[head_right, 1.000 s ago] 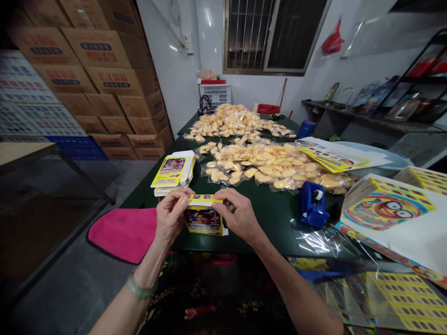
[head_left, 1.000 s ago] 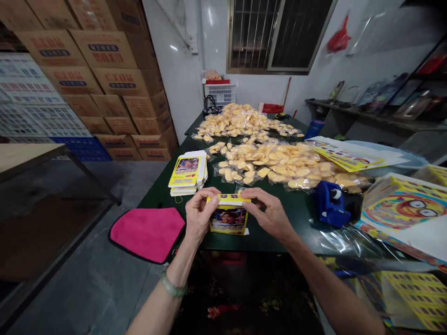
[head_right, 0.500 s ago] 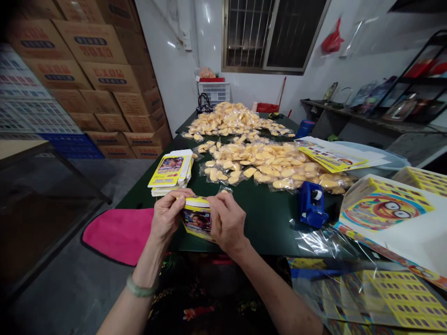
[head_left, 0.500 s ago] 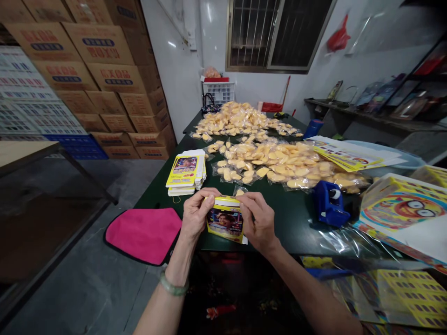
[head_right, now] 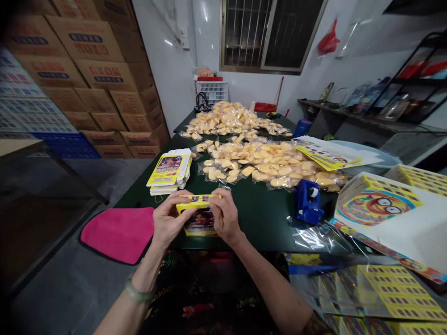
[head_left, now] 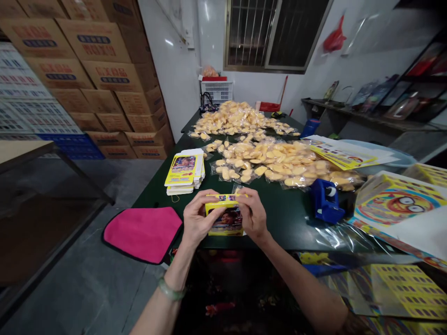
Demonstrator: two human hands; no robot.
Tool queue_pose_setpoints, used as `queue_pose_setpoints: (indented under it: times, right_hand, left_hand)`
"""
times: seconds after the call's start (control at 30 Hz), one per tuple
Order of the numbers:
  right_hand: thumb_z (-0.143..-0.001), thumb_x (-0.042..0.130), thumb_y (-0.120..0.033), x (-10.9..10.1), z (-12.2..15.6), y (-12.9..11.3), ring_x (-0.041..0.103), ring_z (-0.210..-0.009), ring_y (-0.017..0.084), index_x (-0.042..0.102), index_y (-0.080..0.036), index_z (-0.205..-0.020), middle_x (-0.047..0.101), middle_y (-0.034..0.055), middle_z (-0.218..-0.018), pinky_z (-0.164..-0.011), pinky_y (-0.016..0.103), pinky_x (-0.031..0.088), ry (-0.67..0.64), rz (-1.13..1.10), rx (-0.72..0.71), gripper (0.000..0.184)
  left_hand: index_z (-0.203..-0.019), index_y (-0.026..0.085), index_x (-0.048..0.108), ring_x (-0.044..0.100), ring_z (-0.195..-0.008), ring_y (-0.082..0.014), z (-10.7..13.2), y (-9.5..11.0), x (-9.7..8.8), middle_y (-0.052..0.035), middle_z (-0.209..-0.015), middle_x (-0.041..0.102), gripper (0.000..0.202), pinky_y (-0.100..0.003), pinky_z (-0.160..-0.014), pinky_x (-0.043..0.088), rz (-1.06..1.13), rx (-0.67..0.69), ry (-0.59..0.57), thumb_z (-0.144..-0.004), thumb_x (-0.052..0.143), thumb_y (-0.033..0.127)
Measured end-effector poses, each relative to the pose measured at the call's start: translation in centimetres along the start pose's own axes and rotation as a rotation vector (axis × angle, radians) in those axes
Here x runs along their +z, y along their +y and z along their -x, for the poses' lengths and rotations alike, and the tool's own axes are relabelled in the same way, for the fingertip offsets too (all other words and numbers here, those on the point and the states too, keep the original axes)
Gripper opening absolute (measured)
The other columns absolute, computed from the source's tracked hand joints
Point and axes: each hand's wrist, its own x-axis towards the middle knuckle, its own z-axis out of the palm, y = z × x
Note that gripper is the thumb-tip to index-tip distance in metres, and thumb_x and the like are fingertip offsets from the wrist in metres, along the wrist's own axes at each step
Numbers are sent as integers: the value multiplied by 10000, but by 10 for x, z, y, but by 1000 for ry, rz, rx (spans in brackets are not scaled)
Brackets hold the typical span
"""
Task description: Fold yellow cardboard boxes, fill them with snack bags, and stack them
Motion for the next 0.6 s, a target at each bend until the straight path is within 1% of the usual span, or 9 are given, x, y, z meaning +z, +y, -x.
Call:
queue_pose_setpoints:
  times: [0.1, 0.17, 0.23, 0.3, 0.33, 0.37, 0.43, 0.5, 0.6]
  right_hand:
    - [-900, 475, -170, -11, -8, 8, 587, -979, 166, 587, -192, -1050, 571, 97, -1078, -796, 311, 518, -139, -44, 106, 188]
    - [-873, 532, -240, -34, -10, 19, 612, -874, 150, 581, -181, -1126, 588, 106, -1091, -670, 255, 520, -153, 29, 208, 265]
    - [-841, 557, -290, -77, -8, 34, 590, -693, 122, 611, -164, -1077, 628, 78, -954, -554, 224, 476, -27, 197, 338, 273]
    - [-819, 547, -312, -136, -4, 50, 553, -627, 127, 646, -150, -846, 617, 42, -759, -568, 239, 452, 194, 437, 489, 192]
    - [-799, 546, -308, -167, -2, 57, 539, -616, 135, 642, -143, -785, 608, 40, -709, -582, 250, 443, 302, 545, 582, 192]
    - [-776, 545, -291, -196, 2, 62, 532, -609, 140, 641, -138, -760, 606, 39, -683, -594, 258, 435, 363, 632, 700, 181]
    - [-738, 565, -262, -240, 10, 68, 525, -612, 148, 658, -139, -743, 606, 33, -652, -614, 263, 410, 300, 725, 949, 155]
    - [-700, 614, -261, -261, 17, 73, 521, -590, 148, 667, -140, -694, 590, 19, -590, -597, 259, 388, 221, 727, 1109, 133]
    - [-674, 677, -301, -260, 21, 82, 489, -506, 124, 652, -135, -632, 528, -11, -479, -522, 237, 359, 192, 662, 1243, 173]
  left_hand:
    - [-837, 187, 631, 625, -850, -152, 6, 2, 6, -41, -900, 628, 175, -276, -721, 522, -150, 105, 105, -709, 750, 187]
    - [-862, 187, 613, 620, -870, -150, 11, 0, 11, -41, -929, 614, 176, -280, -731, 521, -198, 140, 178, -729, 728, 166]
    - [-889, 188, 607, 616, -884, -149, 13, -2, 15, -43, -956, 608, 188, -286, -747, 519, -225, 157, 196, -740, 714, 148]
    - [-895, 186, 605, 615, -885, -145, 13, -5, 15, -39, -963, 608, 199, -284, -753, 518, -239, 170, 195, -736, 715, 140]
    - [-894, 184, 604, 614, -887, -144, 12, -6, 15, -39, -965, 609, 201, -282, -752, 518, -244, 174, 196, -733, 718, 141]
    - [-892, 183, 604, 614, -887, -144, 10, -7, 15, -39, -965, 609, 203, -280, -750, 518, -249, 177, 196, -730, 721, 146]
    - [-892, 178, 602, 615, -879, -143, 7, -8, 14, -40, -961, 608, 208, -277, -744, 517, -259, 181, 197, -725, 725, 154]
    - [-892, 176, 605, 615, -866, -140, 5, -8, 15, -40, -951, 609, 210, -271, -733, 514, -267, 192, 199, -722, 726, 152]
    - [-891, 178, 609, 616, -861, -145, 6, -7, 16, -39, -947, 613, 214, -276, -726, 512, -273, 210, 205, -716, 728, 153]
